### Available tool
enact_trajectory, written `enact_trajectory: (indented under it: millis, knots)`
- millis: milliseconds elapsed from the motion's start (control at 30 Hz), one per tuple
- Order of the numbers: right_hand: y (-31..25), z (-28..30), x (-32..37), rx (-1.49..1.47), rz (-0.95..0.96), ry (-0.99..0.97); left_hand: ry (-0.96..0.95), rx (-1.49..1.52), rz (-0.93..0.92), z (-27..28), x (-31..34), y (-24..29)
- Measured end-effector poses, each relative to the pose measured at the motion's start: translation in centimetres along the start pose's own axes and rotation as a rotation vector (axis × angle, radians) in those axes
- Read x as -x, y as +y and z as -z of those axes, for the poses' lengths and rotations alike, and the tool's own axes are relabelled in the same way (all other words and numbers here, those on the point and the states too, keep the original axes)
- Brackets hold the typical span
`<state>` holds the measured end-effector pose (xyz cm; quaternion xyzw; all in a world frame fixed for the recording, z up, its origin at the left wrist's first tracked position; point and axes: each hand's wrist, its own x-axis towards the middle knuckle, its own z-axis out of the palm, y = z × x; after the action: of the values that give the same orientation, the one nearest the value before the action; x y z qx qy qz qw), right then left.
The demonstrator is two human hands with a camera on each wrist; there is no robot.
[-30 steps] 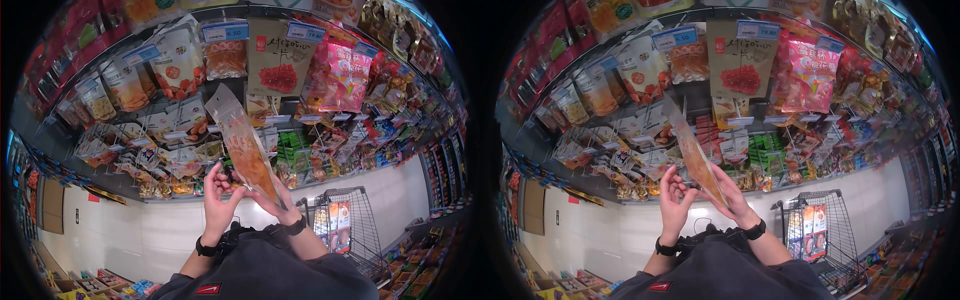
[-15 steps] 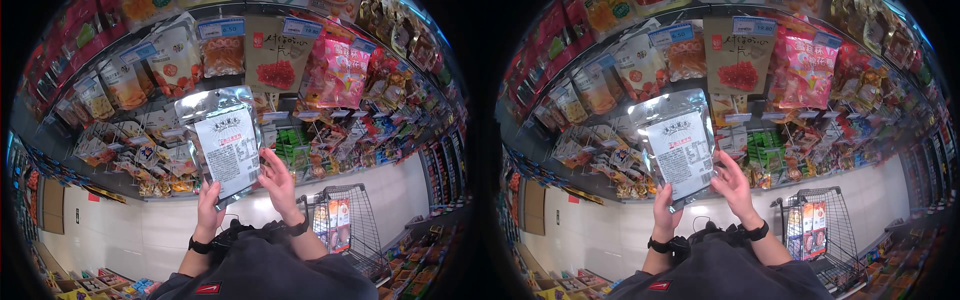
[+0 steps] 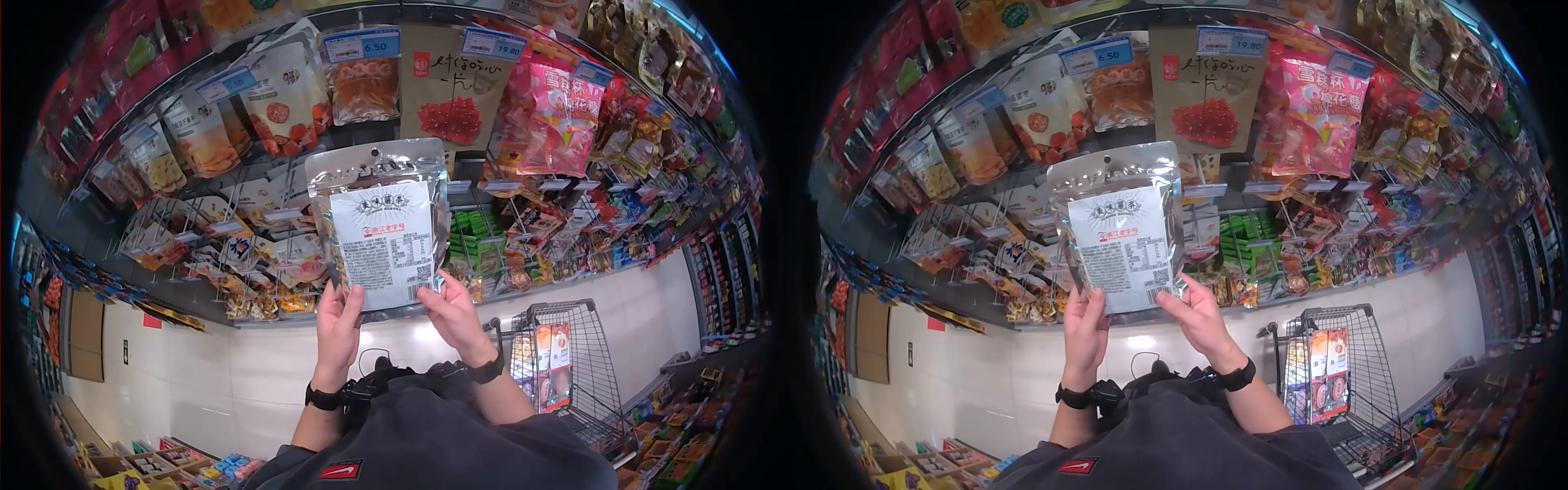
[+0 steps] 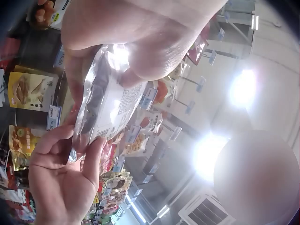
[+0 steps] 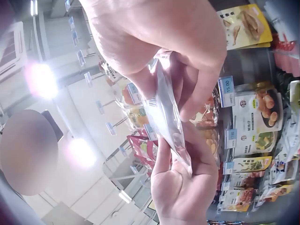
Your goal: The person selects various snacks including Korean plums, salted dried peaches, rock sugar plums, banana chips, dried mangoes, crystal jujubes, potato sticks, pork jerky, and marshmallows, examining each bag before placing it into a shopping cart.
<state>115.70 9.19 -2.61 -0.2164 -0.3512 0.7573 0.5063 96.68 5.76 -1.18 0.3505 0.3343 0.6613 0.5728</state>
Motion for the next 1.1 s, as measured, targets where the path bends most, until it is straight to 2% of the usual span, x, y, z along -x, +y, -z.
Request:
enact_trajectory:
  millis: [67,167,233,333,367,433,633,700,767,833,900,1000,1033,1067,1100]
  knots:
    - [-0.1,-0.2,0.0,-0.016,-0.002,0.011,-0.025,0.001,-0.007,-0.2,0.0,0.2]
    - [-0.8,-0.7,0.2,-0.011,0.003,-0.023,0.052,0.000,-0.025,-1.3,-0.1,0.5]
    - [-0.7,-0.4,0.0,0.019,0.031,-0.003,0.145,-0.264,-0.280,-1.3,-0.4,0.2]
    - [-0.6,0.2,-0.2,0.051,0.063,0.022,0.187,-0.352,-0.360,-0.9,-0.4,0.5]
    - [-0.6,0.3,-0.2,0.051,0.061,0.025,0.185,-0.352,-0.360,-0.8,-0.3,0.6]
    - [-1.1,-0.3,-0.1,0.020,0.056,0.029,0.112,-0.567,-0.373,-0.6,0.0,0.7]
    - [-1.1,-0.1,-0.1,0.051,0.056,0.001,0.051,-0.619,-0.297,-1.2,-0.2,1.0]
    - [-0.8,0.3,-0.2,0.056,0.056,-0.008,-0.007,-0.609,-0.317,-1.2,-0.4,0.9]
    - [-0.6,0.6,-0.3,0.201,0.106,-0.055,-0.064,-0.599,-0.335,-1.4,-0.5,0.8]
    - [-0.9,-0.4,0.0,0.244,0.104,-0.046,-0.106,-0.503,-0.245,-1.7,-0.4,0.6]
    - [-0.7,-1.1,0.0,0.289,0.102,-0.037,-0.148,-0.459,-0.249,-1.9,-0.5,0.0]
    - [-1.1,-1.8,0.0,0.343,0.199,-0.205,-0.179,-0.364,-0.260,-2.7,-0.6,0.2]
    - [-1.2,-1.7,-0.2,0.344,0.198,-0.207,-0.173,-0.314,-0.266,-2.9,-0.6,0.4]
    - [-1.2,-1.5,-0.3,0.300,0.182,-0.287,-0.172,-0.312,-0.265,-1.7,-0.3,-0.2]
    - [-1.2,-1.2,-0.3,0.255,0.166,-0.367,-0.210,-0.159,-0.141,0.6,0.3,-1.3]
